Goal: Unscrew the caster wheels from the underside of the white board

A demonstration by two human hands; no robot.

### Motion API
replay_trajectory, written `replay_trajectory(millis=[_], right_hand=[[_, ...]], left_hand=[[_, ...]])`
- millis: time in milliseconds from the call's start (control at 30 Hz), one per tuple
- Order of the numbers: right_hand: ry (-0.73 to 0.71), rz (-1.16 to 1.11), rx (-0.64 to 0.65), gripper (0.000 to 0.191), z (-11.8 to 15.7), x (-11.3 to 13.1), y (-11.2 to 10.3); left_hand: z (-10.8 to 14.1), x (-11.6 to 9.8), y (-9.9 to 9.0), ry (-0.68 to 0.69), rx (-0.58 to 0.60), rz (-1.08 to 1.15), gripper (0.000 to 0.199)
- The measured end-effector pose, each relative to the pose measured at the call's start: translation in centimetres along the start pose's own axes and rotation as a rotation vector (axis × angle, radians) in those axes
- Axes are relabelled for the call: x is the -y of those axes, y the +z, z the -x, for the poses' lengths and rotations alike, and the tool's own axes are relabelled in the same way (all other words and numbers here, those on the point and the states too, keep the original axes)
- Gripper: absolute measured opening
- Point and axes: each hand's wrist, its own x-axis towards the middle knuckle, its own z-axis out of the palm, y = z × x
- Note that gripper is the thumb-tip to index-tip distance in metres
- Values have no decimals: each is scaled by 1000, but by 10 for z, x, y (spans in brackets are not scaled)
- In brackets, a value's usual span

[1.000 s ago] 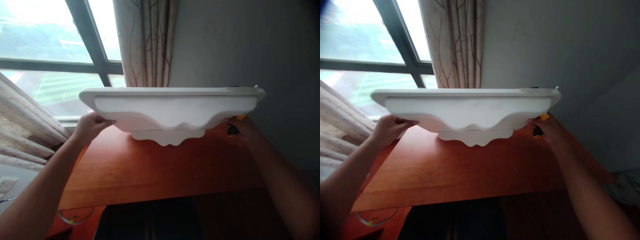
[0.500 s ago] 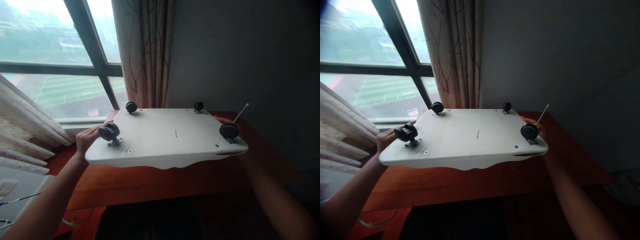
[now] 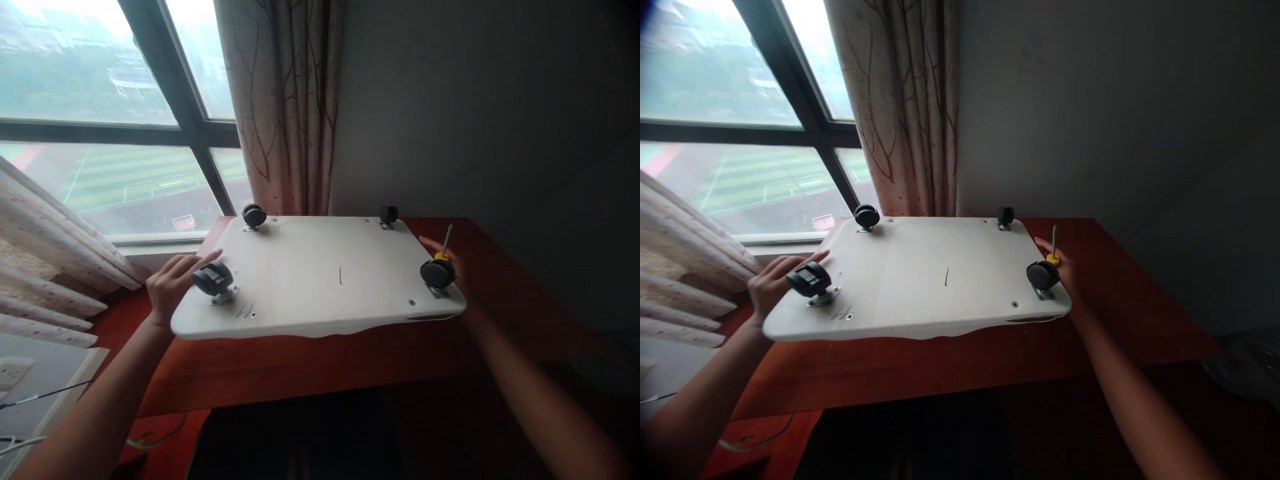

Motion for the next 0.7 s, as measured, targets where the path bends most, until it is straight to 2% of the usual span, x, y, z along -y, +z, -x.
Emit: replay_trajectory(millis=[133, 233, 467, 600, 700], right_hand=[[-194, 29, -57, 42, -9, -20, 1], [-241, 51, -78, 44, -10, -33, 4], [-98, 118, -127, 52, 0, -38, 9], [-62, 139, -113, 57, -4, -38, 7], [-23, 166, -113, 53, -7, -39, 6]], left_hand=[[3, 0, 3, 37, -6, -123, 40], [6, -1, 4, 89, -11, -167, 38], [9, 1, 13, 68, -77, -178, 37], [13, 5, 19, 3, -66, -176, 37], [17, 5, 17, -17, -57, -149, 37]])
